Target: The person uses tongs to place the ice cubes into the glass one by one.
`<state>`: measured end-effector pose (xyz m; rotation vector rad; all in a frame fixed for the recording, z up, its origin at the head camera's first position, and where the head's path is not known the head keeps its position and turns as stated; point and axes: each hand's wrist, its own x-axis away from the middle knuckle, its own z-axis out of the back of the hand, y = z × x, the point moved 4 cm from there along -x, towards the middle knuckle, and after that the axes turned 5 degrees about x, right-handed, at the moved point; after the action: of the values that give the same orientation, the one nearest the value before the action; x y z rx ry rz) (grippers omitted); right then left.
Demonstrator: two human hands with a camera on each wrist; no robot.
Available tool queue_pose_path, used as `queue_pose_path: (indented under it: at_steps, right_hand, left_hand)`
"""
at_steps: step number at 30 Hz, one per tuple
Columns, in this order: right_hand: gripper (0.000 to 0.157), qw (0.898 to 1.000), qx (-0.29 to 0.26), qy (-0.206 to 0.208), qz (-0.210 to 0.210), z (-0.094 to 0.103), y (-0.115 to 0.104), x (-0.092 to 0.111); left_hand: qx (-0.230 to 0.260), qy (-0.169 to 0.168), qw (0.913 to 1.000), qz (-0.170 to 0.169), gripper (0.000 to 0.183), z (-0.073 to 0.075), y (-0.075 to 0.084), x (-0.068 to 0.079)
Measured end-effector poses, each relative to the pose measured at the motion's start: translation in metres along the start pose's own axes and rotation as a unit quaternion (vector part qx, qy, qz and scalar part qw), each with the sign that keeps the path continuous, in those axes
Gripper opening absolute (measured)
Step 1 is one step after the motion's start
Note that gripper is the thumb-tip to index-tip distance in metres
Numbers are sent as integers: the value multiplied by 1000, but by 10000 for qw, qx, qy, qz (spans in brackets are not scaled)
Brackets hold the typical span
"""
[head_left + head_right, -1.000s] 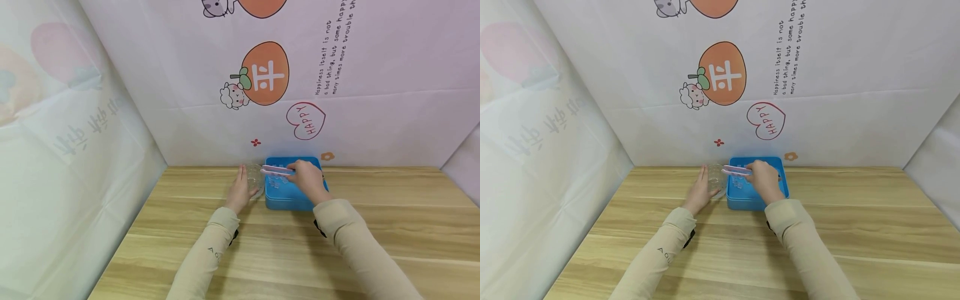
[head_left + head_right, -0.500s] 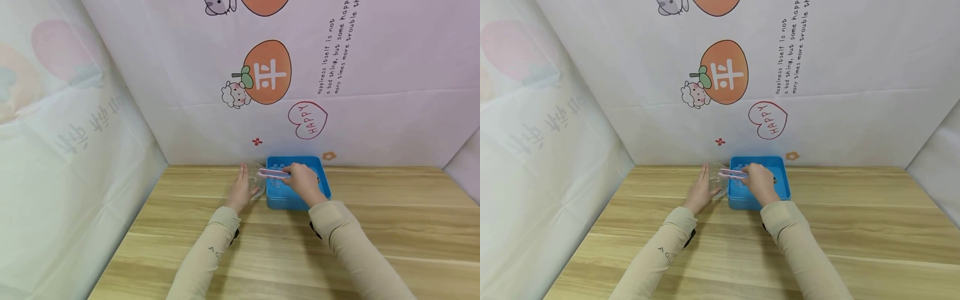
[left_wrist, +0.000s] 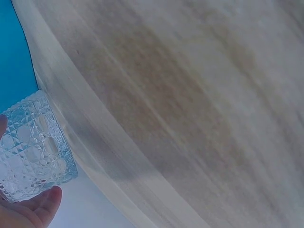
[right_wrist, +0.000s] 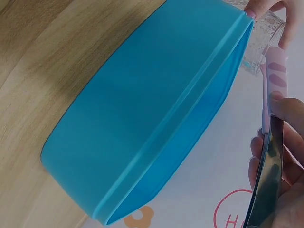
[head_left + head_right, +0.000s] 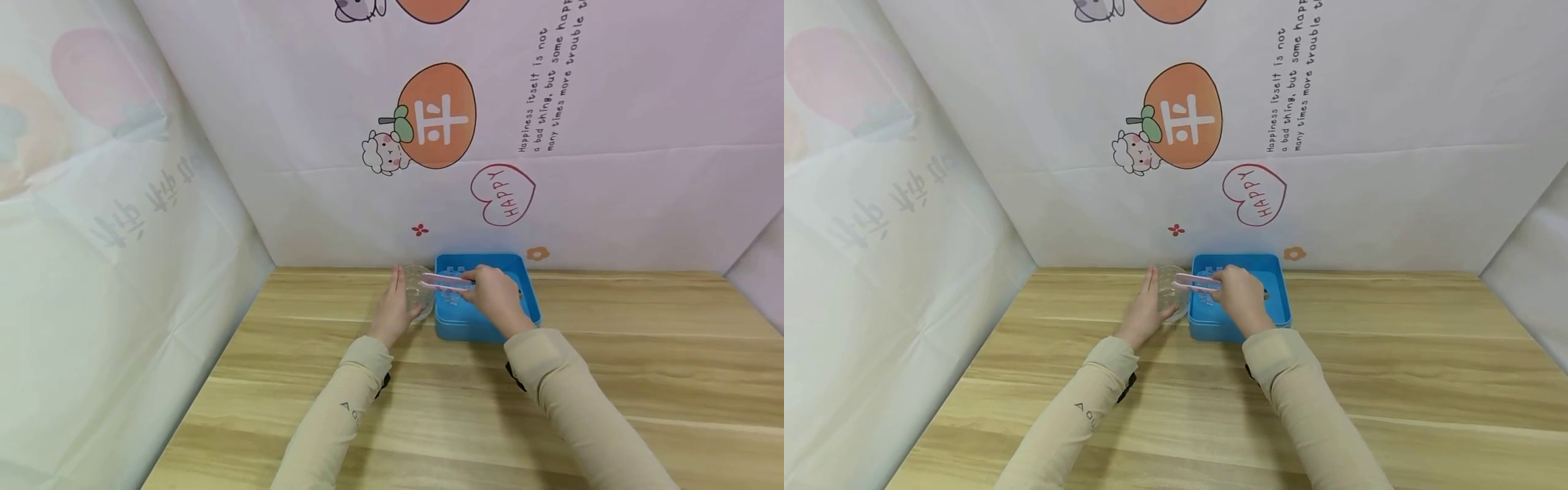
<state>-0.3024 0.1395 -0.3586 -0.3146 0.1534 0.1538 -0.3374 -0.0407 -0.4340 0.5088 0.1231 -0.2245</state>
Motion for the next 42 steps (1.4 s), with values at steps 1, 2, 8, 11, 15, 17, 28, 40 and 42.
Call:
queue_pose_path:
  at_steps: [1, 2, 8, 11, 15, 17, 28, 40, 42]
  right_hand:
    - [35, 10000, 24, 19, 40, 0, 0, 0]
    - [36, 10000, 38, 37, 65, 0, 0, 0]
    - [42, 9998, 69, 83, 178, -1, 1, -1]
    - [43, 9996, 95, 102, 246, -2, 2, -1]
    - [45, 9996, 91, 167, 223, -1, 4, -1]
    - [46, 9997, 79, 170, 150, -1, 7, -1]
    - [48, 9993, 25, 125, -349, -2, 29, -1]
    - [46, 9986, 103, 130, -495, -12, 51, 2]
    - [45, 9986, 130, 154, -488, -13, 54, 2]
  left_hand:
    - [10, -16, 10000, 31, 92, 0, 0, 0]
    - [21, -33, 10000, 60, 92, 0, -1, 0]
    - [70, -56, 9999, 109, 92, 1, -2, 1]
    - [82, -42, 9999, 104, 92, 1, -3, 1]
    - [63, -76, 9999, 142, 92, 1, -4, 1]
    - [43, -108, 9998, 162, 93, 0, -4, 1]
    - [-37, 10, 10000, 43, 93, 0, -3, 0]
    - [-121, 53, 9999, -29, 91, 0, 0, 1]
    - [-118, 53, 9999, -34, 91, 0, 0, 1]
